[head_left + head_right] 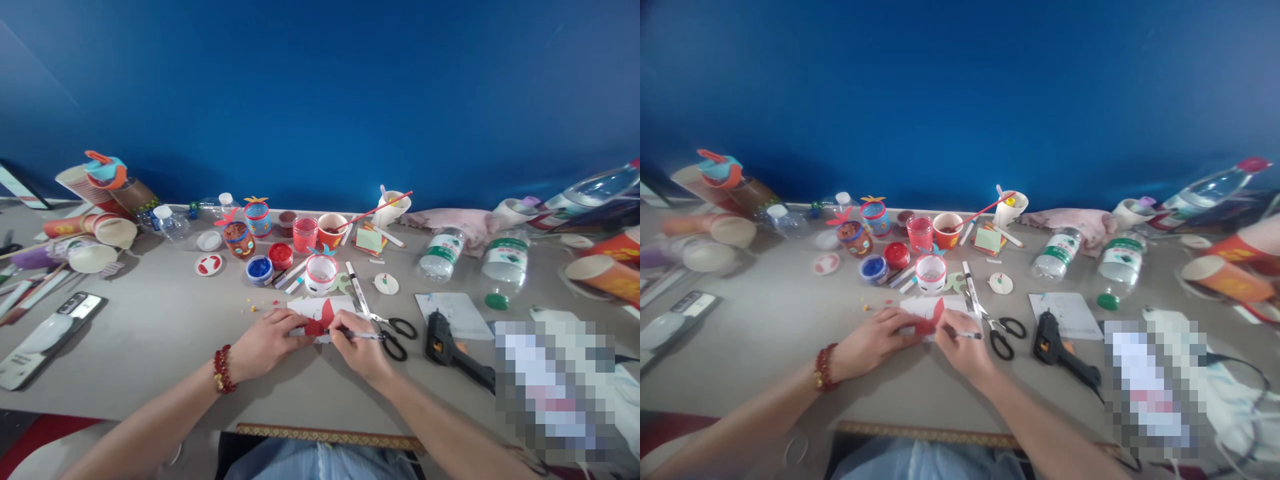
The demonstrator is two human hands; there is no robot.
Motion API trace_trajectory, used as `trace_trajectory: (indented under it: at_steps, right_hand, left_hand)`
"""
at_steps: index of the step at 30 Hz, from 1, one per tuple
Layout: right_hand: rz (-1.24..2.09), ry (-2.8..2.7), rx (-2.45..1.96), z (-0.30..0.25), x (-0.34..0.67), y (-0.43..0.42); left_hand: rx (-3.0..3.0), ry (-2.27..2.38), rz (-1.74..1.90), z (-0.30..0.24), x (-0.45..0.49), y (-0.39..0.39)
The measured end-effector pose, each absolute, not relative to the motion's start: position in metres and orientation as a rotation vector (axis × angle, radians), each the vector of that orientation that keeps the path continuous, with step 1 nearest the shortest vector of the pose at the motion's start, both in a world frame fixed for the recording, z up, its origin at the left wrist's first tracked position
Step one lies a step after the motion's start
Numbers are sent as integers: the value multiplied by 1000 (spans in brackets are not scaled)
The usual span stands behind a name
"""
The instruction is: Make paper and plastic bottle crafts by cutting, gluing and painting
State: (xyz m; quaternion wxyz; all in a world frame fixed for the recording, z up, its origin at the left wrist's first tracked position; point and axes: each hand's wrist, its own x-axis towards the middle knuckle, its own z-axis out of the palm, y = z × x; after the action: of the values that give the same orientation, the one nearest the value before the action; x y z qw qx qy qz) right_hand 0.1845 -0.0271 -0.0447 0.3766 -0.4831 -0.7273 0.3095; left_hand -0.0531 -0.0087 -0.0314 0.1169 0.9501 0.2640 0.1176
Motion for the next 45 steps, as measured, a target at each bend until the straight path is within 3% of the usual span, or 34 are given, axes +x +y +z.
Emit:
trace_trajectory:
  at_steps: [45]
  right_hand:
    - [772,-1839,-1248,-44,185,-26]
  left_hand:
    - [2790,766,337,-33,-54,-7]
